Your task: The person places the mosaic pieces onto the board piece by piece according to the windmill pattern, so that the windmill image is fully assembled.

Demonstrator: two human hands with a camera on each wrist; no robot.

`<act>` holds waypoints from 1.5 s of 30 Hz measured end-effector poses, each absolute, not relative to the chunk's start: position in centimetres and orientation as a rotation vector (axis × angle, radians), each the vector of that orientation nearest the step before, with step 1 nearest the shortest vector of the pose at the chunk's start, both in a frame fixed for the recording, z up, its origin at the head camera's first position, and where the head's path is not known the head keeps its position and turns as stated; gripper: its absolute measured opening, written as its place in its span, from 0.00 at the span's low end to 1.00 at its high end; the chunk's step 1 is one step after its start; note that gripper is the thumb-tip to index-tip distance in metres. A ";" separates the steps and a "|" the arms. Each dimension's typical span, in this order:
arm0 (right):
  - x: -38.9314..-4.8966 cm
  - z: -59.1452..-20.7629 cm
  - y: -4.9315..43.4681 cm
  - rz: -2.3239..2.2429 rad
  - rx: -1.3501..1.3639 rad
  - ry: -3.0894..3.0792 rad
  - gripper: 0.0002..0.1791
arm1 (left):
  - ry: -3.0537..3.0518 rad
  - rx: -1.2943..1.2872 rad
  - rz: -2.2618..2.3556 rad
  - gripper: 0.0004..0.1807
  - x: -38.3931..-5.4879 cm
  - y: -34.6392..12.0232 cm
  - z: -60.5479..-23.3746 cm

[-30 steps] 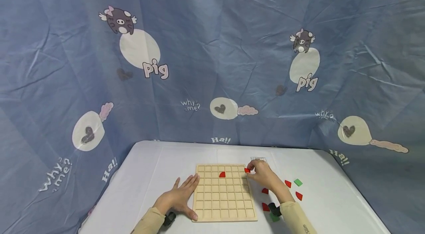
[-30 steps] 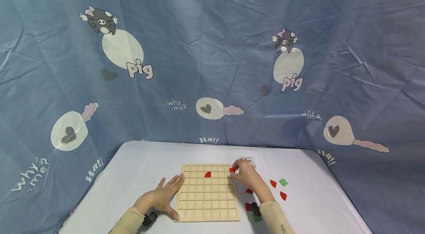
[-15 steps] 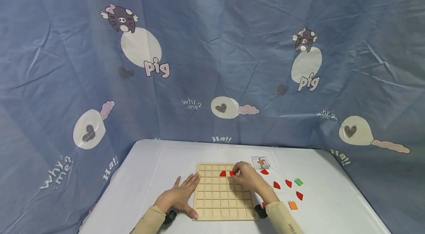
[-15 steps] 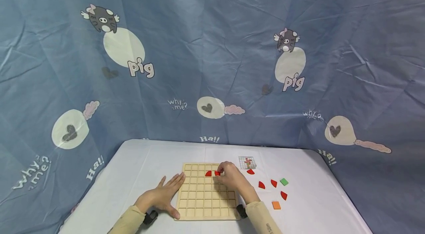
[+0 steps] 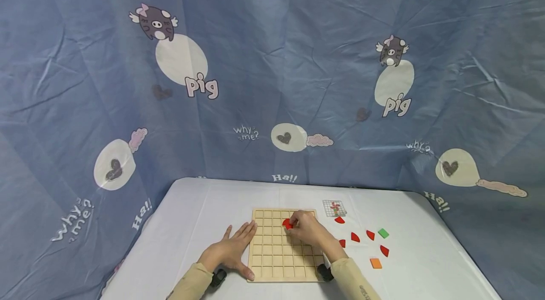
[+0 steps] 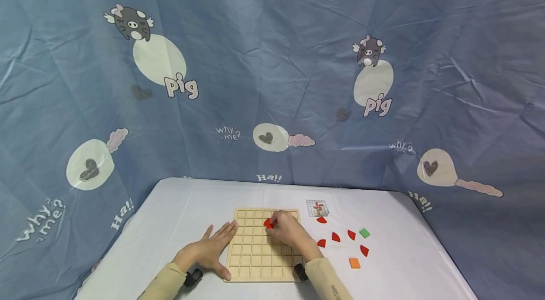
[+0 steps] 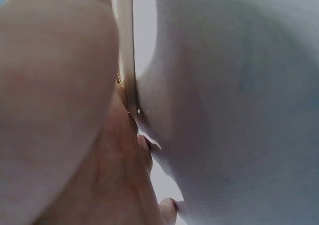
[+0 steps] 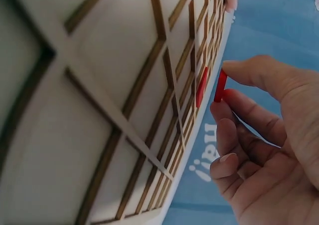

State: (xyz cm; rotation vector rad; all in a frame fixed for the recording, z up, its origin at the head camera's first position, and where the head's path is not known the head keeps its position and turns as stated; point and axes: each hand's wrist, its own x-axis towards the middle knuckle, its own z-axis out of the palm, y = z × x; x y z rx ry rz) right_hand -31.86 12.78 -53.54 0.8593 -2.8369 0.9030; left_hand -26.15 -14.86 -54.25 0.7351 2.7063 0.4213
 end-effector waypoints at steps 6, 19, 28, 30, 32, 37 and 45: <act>-31.7 -53.7 12.1 0.884 0.849 -2.867 0.09 | 2.713 0.741 0.407 0.76 -26.1 -14.8 -54.2; -31.9 -54.2 11.6 0.831 0.847 -2.900 0.08 | 2.713 0.725 0.404 0.76 -26.0 -14.7 -54.1; -32.0 -54.2 11.8 0.866 0.871 -2.899 0.07 | 2.717 0.736 0.384 0.77 -26.1 -14.8 -54.2; -32.0 -54.3 11.8 0.884 0.867 -2.899 0.07 | 2.715 0.732 0.384 0.77 -26.1 -14.8 -54.3; -32.0 -54.3 11.8 0.898 0.865 -2.899 0.07 | 2.715 0.727 0.384 0.77 -26.1 -14.8 -54.3; -32.0 -54.3 11.8 0.920 0.855 -2.895 0.07 | 2.712 0.721 0.393 0.77 -26.0 -14.8 -54.2; -31.9 -54.3 12.0 0.942 0.853 -2.879 0.07 | 2.714 0.736 0.404 0.77 -25.9 -14.9 -54.1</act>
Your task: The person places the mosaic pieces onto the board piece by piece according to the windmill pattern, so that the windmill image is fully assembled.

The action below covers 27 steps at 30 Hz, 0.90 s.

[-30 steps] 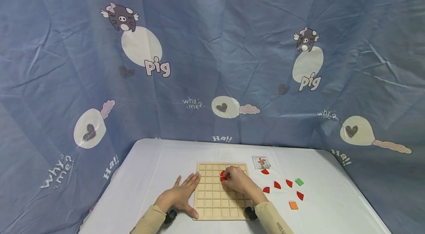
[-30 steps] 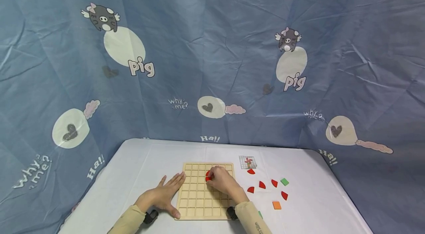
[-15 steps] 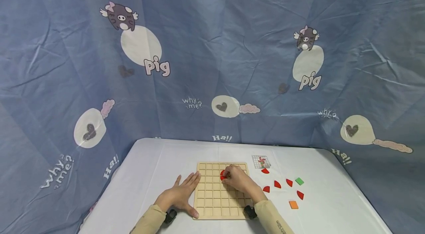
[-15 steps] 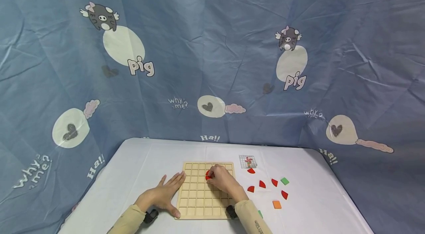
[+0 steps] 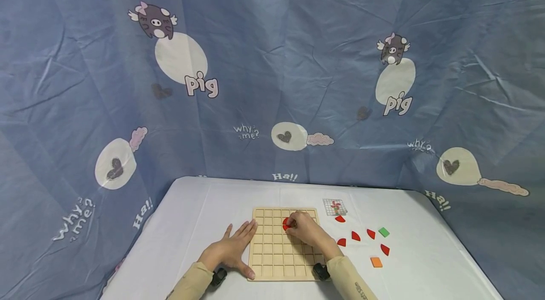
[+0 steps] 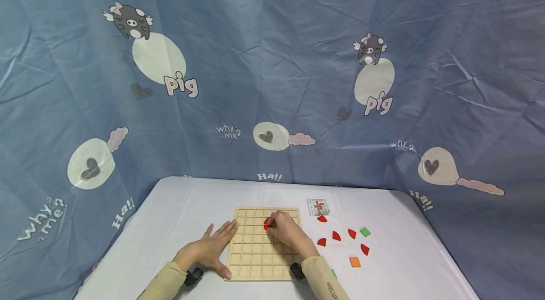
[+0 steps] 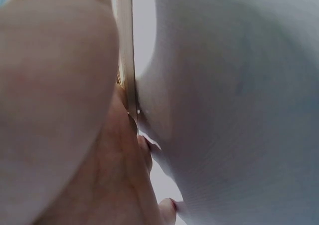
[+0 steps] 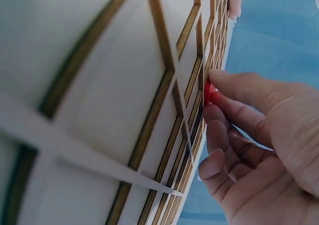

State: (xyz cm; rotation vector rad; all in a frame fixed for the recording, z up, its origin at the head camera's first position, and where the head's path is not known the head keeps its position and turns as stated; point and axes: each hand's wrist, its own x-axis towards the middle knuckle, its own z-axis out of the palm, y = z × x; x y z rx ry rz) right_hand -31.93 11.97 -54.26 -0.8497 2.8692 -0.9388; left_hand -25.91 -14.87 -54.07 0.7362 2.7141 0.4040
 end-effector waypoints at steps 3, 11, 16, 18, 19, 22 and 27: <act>-31.9 -54.2 12.0 -0.940 -0.845 2.865 0.06 | 2.714 0.734 0.401 0.77 -25.9 -14.9 -54.1; -31.9 -54.2 11.9 -0.918 -0.849 2.885 0.06 | 2.722 0.728 0.391 0.77 -26.0 -14.8 -54.2; -31.8 -54.2 11.9 -0.919 -0.851 2.882 0.06 | 2.708 0.725 0.397 0.76 -25.9 -14.8 -54.1; -31.9 -54.2 12.0 -0.926 -0.854 2.879 0.06 | 2.703 0.724 0.398 0.76 -25.9 -14.8 -54.1; -31.9 -54.2 12.0 -0.923 -0.856 2.882 0.06 | 2.704 0.724 0.394 0.76 -25.9 -14.8 -54.1; -32.0 -54.3 12.2 -0.913 -0.837 2.896 0.06 | 2.709 0.724 0.383 0.76 -26.0 -14.7 -54.2; -32.3 -54.2 12.7 -0.961 -0.773 2.881 0.04 | 2.720 0.739 0.378 0.77 -26.2 -14.8 -54.5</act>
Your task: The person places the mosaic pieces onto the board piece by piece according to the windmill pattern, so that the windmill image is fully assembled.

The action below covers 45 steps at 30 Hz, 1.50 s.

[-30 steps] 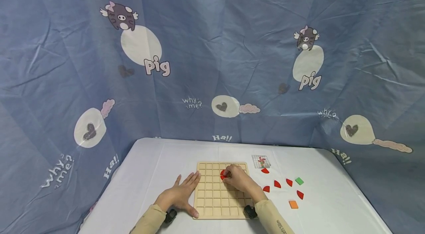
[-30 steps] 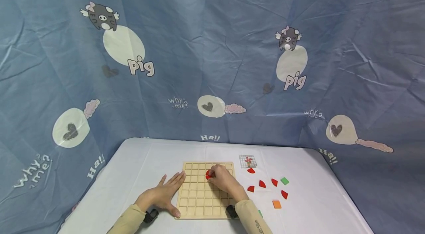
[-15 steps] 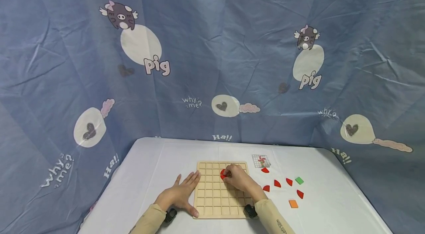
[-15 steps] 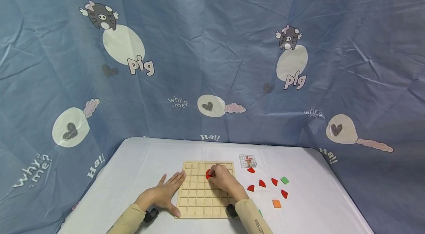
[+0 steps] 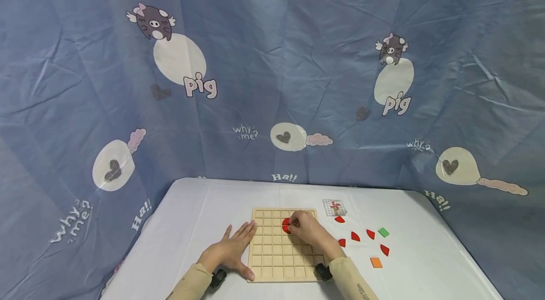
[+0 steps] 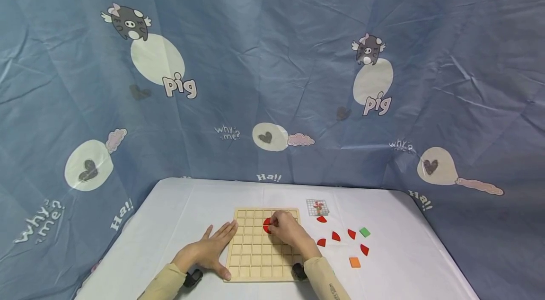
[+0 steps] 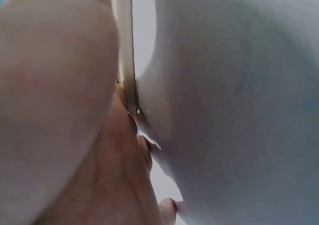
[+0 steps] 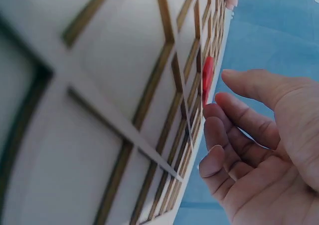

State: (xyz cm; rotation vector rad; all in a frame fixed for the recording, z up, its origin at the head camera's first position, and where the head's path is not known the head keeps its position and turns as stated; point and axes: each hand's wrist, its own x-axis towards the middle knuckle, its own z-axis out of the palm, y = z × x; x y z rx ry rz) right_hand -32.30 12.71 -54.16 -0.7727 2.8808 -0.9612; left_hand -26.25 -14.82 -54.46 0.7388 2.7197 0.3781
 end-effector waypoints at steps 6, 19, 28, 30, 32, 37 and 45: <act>-31.8 -53.3 13.7 -0.976 -0.806 2.915 0.03 | 2.728 0.744 0.380 0.77 -26.3 -14.9 -54.5; -31.0 -52.5 18.3 -1.003 -0.735 2.939 0.04 | 2.733 0.733 0.378 0.77 -26.1 -14.9 -54.3; -30.3 -52.3 22.4 -0.950 -0.571 2.925 0.08 | 2.727 0.738 0.389 0.77 -26.3 -14.9 -54.6; -30.2 -52.3 23.2 -0.941 -0.564 2.903 0.10 | 2.725 0.735 0.395 0.77 -26.3 -14.9 -54.6; -30.0 -52.3 23.9 -0.923 -0.584 2.887 0.13 | 2.723 0.730 0.400 0.77 -26.3 -14.8 -54.6; -29.5 -52.3 25.2 -0.845 -0.635 2.852 0.19 | 2.722 0.723 0.401 0.78 -26.3 -14.8 -54.5; -28.8 -52.4 26.0 -0.675 -0.561 2.854 0.20 | 2.724 0.725 0.396 0.78 -26.2 -14.7 -54.5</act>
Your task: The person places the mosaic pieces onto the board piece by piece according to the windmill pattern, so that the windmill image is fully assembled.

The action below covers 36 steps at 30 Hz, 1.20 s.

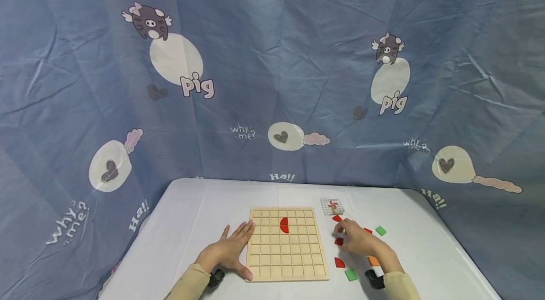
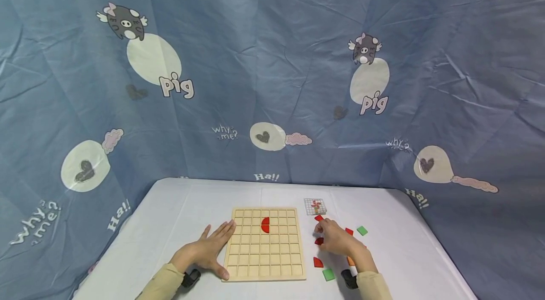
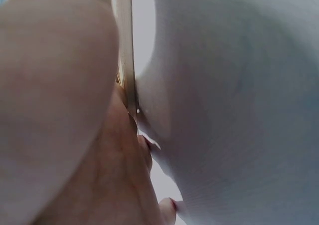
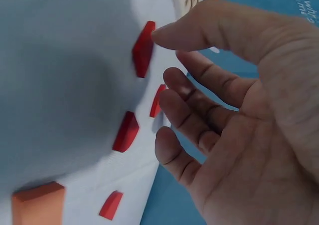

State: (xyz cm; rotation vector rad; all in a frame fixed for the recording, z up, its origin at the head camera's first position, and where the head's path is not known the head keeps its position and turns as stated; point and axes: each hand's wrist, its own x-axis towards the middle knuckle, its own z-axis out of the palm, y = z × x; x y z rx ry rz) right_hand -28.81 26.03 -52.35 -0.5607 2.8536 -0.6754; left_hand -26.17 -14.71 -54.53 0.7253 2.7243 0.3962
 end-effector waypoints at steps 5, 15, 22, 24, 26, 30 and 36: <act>-28.9 -53.0 26.4 -0.632 -0.524 2.869 0.17 | 2.724 0.727 0.406 0.78 -26.1 -14.7 -54.5; -29.3 -53.4 26.2 -0.676 -0.519 2.831 0.15 | 2.729 0.741 0.412 0.77 -25.9 -14.9 -54.4; -29.2 -53.4 26.2 -0.708 -0.598 2.854 0.12 | 2.728 0.741 0.385 0.77 -26.1 -14.8 -54.3; -29.3 -53.5 26.1 -0.730 -0.576 2.852 0.11 | 2.724 0.742 0.391 0.77 -26.1 -14.8 -54.3; -29.5 -53.6 26.0 -0.751 -0.554 2.856 0.11 | 2.721 0.741 0.395 0.77 -26.1 -14.9 -54.3; -30.3 -53.9 25.6 -0.793 -0.518 2.890 0.10 | 2.719 0.736 0.390 0.77 -26.1 -15.0 -54.3; -31.0 -54.3 25.0 -0.809 -0.456 2.972 0.11 | 2.717 0.748 0.384 0.77 -26.1 -14.9 -54.3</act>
